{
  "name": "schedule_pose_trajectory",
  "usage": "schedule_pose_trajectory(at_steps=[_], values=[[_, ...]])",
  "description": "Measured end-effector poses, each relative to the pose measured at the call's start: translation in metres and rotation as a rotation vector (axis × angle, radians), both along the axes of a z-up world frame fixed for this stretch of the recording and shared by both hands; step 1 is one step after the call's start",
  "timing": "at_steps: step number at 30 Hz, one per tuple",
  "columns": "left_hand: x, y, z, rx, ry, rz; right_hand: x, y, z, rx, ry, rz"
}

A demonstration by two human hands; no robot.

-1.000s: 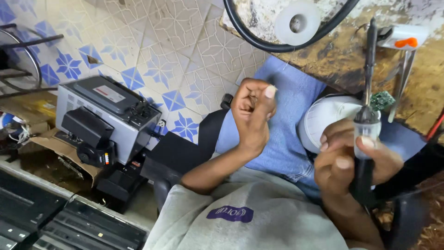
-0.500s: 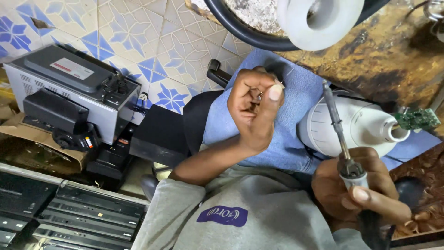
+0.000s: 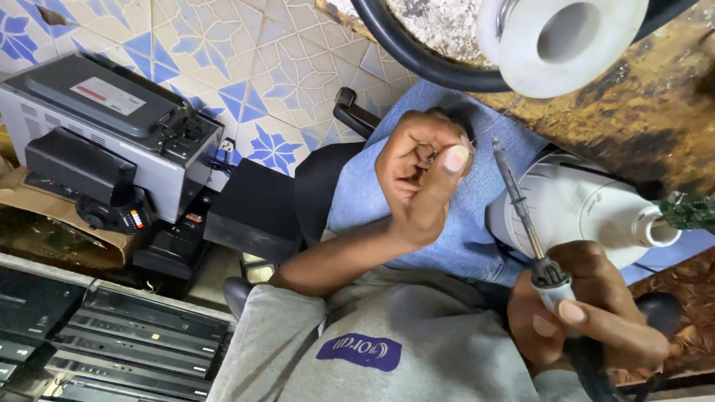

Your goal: Repairing an LED light bulb by soldering wires to the circuit board and securing them with tape

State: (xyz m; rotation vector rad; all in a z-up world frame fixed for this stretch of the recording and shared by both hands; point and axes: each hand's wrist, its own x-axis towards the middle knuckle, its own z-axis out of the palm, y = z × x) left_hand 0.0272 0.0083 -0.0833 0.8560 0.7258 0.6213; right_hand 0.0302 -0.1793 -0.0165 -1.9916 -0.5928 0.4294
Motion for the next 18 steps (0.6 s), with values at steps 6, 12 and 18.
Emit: schedule_pose_trajectory(at_steps=[6, 12, 18], values=[[-0.004, -0.001, -0.004, -0.039, -0.006, -0.022, 0.009, 0.042, -0.016, 0.241, -0.17, -0.158], [-0.005, 0.002, -0.003, -0.025, 0.036, -0.061, 0.011, 0.052, -0.029, 0.543, -0.282, -0.259], [-0.005, 0.001, -0.004, -0.067, 0.022, -0.055, 0.058, -0.06, 0.069, -0.665, 0.569, 0.18]])
